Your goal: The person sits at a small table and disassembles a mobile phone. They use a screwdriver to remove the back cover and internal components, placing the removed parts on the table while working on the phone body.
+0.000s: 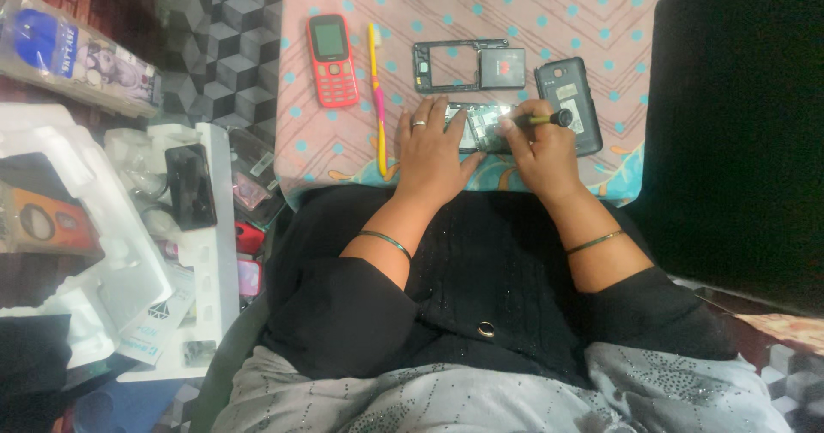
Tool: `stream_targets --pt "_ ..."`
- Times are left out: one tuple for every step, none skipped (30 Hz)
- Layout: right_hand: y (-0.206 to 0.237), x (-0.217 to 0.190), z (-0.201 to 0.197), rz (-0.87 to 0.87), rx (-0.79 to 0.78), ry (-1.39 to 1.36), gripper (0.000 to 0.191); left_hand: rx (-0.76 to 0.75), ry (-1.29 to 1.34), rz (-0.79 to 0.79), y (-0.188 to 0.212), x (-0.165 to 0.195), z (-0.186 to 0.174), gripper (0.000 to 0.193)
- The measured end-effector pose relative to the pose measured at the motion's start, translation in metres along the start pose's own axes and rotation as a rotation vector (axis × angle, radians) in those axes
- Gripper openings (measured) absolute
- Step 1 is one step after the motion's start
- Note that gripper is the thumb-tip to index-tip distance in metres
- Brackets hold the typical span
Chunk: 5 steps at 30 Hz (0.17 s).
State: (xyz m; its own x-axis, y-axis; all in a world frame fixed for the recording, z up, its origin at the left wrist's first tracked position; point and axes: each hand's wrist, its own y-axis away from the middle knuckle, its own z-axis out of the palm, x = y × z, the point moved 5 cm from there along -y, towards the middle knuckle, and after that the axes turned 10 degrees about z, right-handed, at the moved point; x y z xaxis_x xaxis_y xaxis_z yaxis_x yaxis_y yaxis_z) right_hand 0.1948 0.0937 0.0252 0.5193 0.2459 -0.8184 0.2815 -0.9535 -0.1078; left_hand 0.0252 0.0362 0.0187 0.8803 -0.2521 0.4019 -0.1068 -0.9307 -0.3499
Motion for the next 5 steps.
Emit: stream_targets --pt "-0.0011 0.0003 -0.0001 0.014 -0.005 -0.013 0.019 0.002 0.004 0.001 -0.0002 0.0001 0.0001 0.069" --pt "-0.0013 0.0006 0.0001 0.029 -0.011 -0.027 0.019 0.003 0.009 0.001 -0.0001 -0.0002 0.0002 0.069" --pt "-0.0005 -0.0007 -0.0001 0.014 -0.005 -0.018 0.020 0.004 0.012 0.002 0.0002 -0.0005 0.0002 0.069" --pt "0.0004 -0.0023 -0.0004 -0.003 0.002 -0.008 0.020 0.001 0.009 0.000 0.0002 -0.0008 0.0001 0.069" --pt "0.0019 -0.0040 -0.0010 -0.020 0.009 0.001 0.021 -0.002 0.007 -0.001 0.0002 -0.0008 0.0001 0.069"
